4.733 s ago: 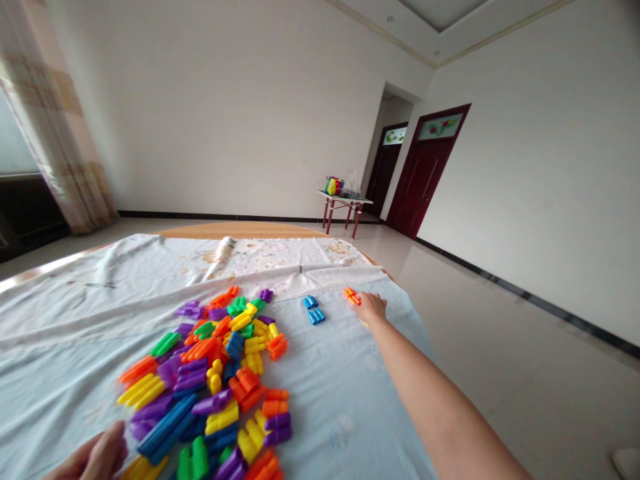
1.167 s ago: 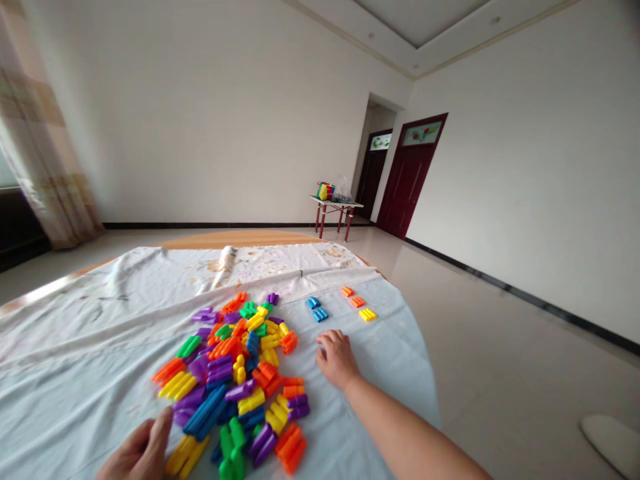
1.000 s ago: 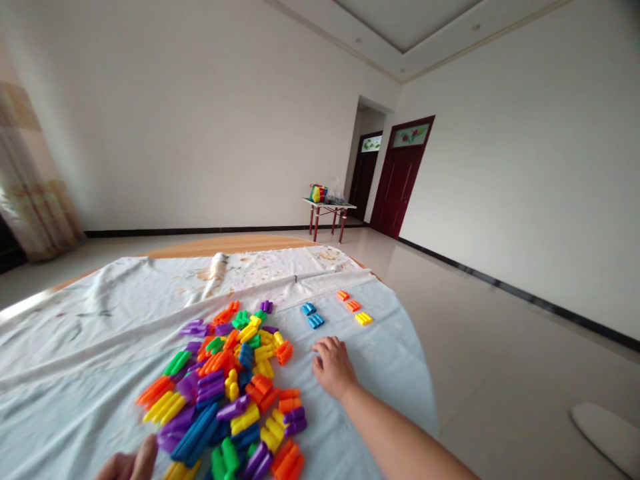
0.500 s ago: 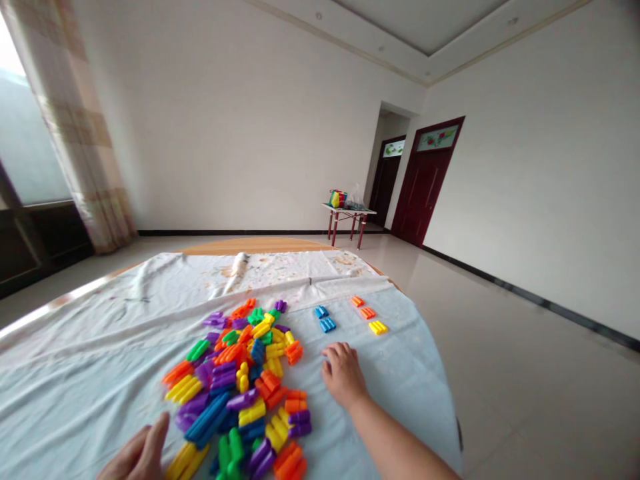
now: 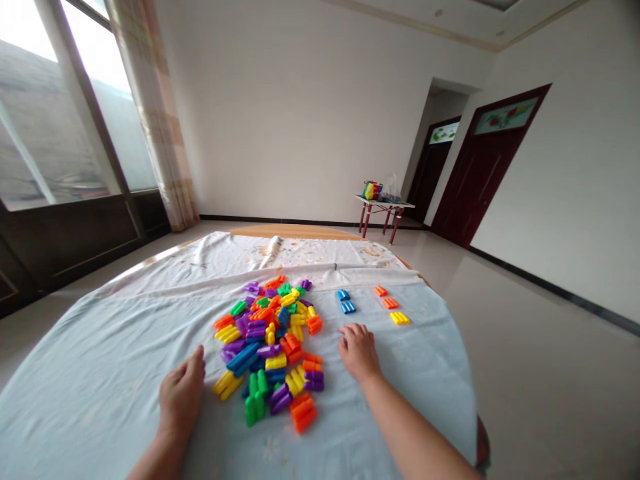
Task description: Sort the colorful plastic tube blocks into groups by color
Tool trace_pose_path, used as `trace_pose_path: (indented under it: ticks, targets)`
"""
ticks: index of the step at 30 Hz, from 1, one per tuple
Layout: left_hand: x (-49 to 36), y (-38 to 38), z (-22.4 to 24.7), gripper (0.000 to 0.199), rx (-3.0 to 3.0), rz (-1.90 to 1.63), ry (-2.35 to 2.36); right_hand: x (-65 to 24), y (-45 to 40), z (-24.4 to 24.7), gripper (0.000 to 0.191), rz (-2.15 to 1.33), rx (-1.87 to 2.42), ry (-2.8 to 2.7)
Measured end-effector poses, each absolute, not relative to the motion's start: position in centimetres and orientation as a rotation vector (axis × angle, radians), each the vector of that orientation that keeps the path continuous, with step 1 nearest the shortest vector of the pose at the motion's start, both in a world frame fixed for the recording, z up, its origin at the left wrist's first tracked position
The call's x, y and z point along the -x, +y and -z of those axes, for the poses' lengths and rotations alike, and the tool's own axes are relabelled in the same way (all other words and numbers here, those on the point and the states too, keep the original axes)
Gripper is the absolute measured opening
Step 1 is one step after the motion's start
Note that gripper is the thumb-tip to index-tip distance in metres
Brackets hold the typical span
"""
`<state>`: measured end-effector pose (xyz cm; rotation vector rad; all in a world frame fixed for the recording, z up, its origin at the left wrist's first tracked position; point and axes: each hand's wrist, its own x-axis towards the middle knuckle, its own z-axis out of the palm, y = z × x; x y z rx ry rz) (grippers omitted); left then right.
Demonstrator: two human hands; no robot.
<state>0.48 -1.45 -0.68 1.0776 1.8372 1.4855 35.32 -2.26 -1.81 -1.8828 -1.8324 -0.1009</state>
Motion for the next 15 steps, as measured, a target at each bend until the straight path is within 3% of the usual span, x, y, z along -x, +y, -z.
trace_pose_path:
  ticks: [15]
  targets:
    - [-0.2,1.3,-0.5,0.034,-0.847,-1.209,1.905,-35.6,-2.2,1.9,0.021,0.08,1.834,-1.803]
